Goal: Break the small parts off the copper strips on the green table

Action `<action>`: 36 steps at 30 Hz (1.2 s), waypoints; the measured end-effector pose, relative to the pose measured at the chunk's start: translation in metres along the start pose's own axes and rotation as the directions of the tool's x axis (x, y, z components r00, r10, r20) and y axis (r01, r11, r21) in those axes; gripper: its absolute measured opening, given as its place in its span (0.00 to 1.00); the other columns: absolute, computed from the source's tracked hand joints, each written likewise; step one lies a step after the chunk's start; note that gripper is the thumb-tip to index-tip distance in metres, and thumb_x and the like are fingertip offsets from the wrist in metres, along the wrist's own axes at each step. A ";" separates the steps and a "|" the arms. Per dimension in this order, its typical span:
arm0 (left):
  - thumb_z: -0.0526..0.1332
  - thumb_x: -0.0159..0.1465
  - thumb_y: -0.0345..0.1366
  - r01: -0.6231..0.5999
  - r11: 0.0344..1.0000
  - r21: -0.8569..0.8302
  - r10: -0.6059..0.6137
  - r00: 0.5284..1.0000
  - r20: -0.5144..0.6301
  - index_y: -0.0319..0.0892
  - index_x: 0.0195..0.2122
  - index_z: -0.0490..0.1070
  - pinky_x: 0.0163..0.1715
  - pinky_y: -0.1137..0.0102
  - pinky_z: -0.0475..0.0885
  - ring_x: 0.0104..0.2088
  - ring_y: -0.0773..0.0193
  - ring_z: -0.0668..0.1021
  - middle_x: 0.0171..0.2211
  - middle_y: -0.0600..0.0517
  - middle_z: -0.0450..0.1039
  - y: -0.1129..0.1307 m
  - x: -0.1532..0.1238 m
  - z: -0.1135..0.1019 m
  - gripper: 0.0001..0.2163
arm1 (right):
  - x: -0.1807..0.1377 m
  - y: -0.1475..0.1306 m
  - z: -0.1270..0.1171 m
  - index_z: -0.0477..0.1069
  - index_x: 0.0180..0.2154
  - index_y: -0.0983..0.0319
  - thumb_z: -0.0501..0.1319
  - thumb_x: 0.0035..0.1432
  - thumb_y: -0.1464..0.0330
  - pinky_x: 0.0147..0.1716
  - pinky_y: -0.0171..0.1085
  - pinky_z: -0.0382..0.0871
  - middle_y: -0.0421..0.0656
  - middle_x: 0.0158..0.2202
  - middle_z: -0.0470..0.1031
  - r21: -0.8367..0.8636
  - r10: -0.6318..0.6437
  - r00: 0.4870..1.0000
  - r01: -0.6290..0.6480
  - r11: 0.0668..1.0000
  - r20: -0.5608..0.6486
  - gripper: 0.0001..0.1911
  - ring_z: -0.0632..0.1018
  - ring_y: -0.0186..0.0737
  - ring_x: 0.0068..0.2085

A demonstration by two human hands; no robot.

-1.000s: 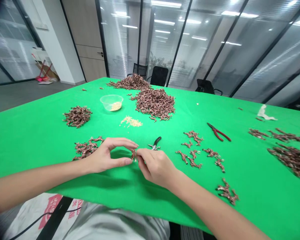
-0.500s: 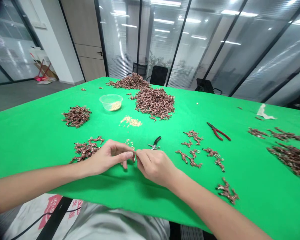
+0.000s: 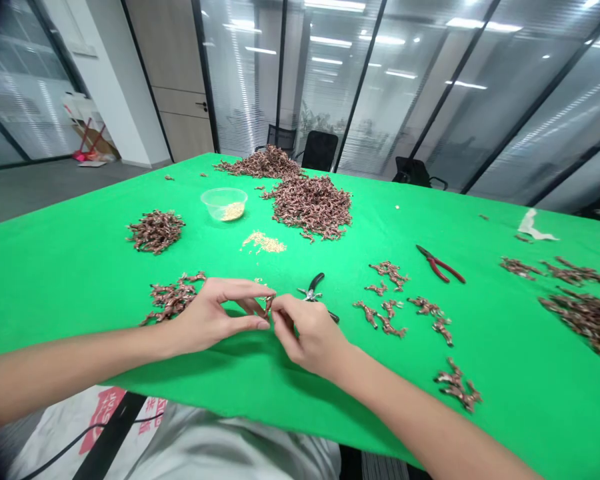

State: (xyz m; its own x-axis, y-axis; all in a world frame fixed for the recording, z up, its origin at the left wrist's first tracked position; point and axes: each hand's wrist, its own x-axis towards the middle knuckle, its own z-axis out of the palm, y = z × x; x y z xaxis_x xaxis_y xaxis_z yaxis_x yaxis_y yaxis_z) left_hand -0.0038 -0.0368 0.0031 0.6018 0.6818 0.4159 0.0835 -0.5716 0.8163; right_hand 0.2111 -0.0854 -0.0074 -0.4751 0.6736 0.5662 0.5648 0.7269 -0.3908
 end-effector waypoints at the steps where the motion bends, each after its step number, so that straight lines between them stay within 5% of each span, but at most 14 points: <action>1: 0.72 0.58 0.36 -0.079 0.996 0.047 0.079 0.997 -0.008 0.38 0.49 0.79 0.39 0.71 0.79 0.33 0.64 0.84 0.40 0.46 0.83 0.000 0.000 -0.001 0.18 | 0.000 -0.003 0.000 0.67 0.38 0.61 0.54 0.67 0.73 0.25 0.34 0.60 0.37 0.24 0.69 0.073 0.077 0.997 -0.078 0.994 0.016 0.05 0.69 0.32 0.23; 4: 0.70 0.61 0.35 -0.291 0.941 0.173 0.296 0.955 0.002 0.40 0.53 0.77 0.44 0.68 0.80 0.39 0.61 0.84 0.46 0.43 0.82 -0.002 -0.001 -0.002 0.18 | 0.002 -0.012 -0.002 0.66 0.35 0.61 0.55 0.67 0.69 0.23 0.33 0.60 0.36 0.23 0.67 0.335 0.304 0.943 -0.332 0.882 0.133 0.06 0.67 0.31 0.21; 7: 0.69 0.62 0.35 -0.438 0.858 0.267 0.446 0.894 0.033 0.42 0.54 0.76 0.48 0.69 0.80 0.45 0.59 0.84 0.49 0.42 0.81 -0.006 0.001 -0.004 0.18 | 0.005 -0.015 -0.004 0.66 0.34 0.61 0.61 0.64 0.63 0.19 0.30 0.59 0.36 0.23 0.70 0.598 0.448 0.834 -0.546 0.587 0.322 0.09 0.68 0.30 0.19; 11: 0.66 0.65 0.32 -0.567 0.737 0.368 0.570 0.814 0.111 0.44 0.56 0.74 0.45 0.73 0.80 0.44 0.61 0.85 0.50 0.44 0.80 -0.013 0.001 -0.007 0.18 | 0.007 -0.009 -0.005 0.70 0.33 0.64 0.66 0.58 0.62 0.14 0.28 0.47 0.36 0.21 0.71 0.693 0.446 0.678 -0.703 0.160 0.584 0.12 0.62 0.25 0.15; 15: 0.65 0.65 0.32 -0.573 0.734 0.364 0.562 0.814 0.149 0.47 0.59 0.73 0.46 0.73 0.80 0.45 0.61 0.84 0.52 0.46 0.79 -0.018 -0.001 -0.007 0.20 | 0.006 -0.005 -0.005 0.70 0.31 0.65 0.66 0.57 0.63 0.14 0.29 0.44 0.36 0.20 0.71 0.683 0.408 0.628 -0.730 0.014 0.663 0.11 0.60 0.24 0.13; 18: 0.67 0.63 0.34 -0.507 0.809 0.298 0.505 0.859 0.087 0.43 0.55 0.76 0.46 0.72 0.80 0.44 0.59 0.85 0.50 0.43 0.80 -0.016 -0.001 -0.005 0.18 | 0.006 -0.004 -0.005 0.69 0.31 0.63 0.66 0.59 0.59 0.14 0.28 0.46 0.37 0.21 0.72 0.667 0.442 0.642 -0.735 0.121 0.627 0.14 0.62 0.24 0.14; 22: 0.71 0.59 0.39 -0.297 0.934 0.196 0.300 0.954 0.014 0.39 0.49 0.78 0.38 0.72 0.81 0.35 0.61 0.85 0.39 0.45 0.83 -0.009 0.001 -0.004 0.18 | 0.007 -0.001 -0.005 0.69 0.35 0.62 0.62 0.62 0.55 0.15 0.29 0.54 0.36 0.20 0.70 0.579 0.529 0.745 -0.658 0.481 0.407 0.16 0.63 0.28 0.16; 25: 0.72 0.58 0.40 -0.167 0.974 0.154 0.170 0.985 -0.003 0.39 0.47 0.78 0.37 0.71 0.79 0.34 0.61 0.85 0.38 0.46 0.83 -0.006 0.002 -0.003 0.18 | 0.003 0.004 -0.005 0.70 0.38 0.62 0.58 0.66 0.63 0.19 0.31 0.58 0.35 0.21 0.68 0.339 0.380 0.906 -0.422 0.841 0.185 0.09 0.66 0.30 0.19; 27: 0.73 0.56 0.40 -0.120 0.984 0.134 0.122 0.992 -0.009 0.38 0.46 0.78 0.38 0.70 0.79 0.35 0.61 0.85 0.38 0.47 0.83 -0.006 0.002 -0.003 0.18 | 0.000 0.008 -0.004 0.69 0.41 0.62 0.56 0.67 0.68 0.22 0.32 0.60 0.36 0.22 0.70 0.128 0.183 0.979 -0.193 0.973 0.090 0.05 0.68 0.31 0.20; 31: 0.74 0.56 0.39 -0.078 0.992 0.099 0.080 0.997 -0.017 0.39 0.45 0.79 0.39 0.70 0.79 0.35 0.60 0.85 0.37 0.48 0.84 -0.006 0.002 -0.003 0.18 | -0.005 0.012 -0.001 0.68 0.45 0.62 0.54 0.67 0.72 0.24 0.33 0.61 0.40 0.27 0.77 -0.152 -0.065 0.997 0.070 0.986 0.037 0.06 0.73 0.32 0.21; 36: 0.74 0.55 0.37 -0.032 0.998 0.053 0.033 0.999 -0.008 0.38 0.46 0.79 0.40 0.69 0.80 0.36 0.59 0.85 0.37 0.47 0.84 -0.002 0.002 -0.002 0.18 | -0.003 0.012 0.001 0.68 0.44 0.62 0.54 0.69 0.73 0.24 0.34 0.61 0.42 0.29 0.79 -0.201 -0.110 0.994 0.112 0.973 0.022 0.06 0.74 0.32 0.22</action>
State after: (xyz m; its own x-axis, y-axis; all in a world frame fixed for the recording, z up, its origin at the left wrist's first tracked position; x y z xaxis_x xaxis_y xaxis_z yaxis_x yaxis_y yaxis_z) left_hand -0.0041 -0.0339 0.0029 0.5976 0.6664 0.4458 0.1060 -0.6168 0.7800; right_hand 0.2187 -0.0785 -0.0140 -0.5489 0.5922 0.5900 0.6319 0.7560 -0.1709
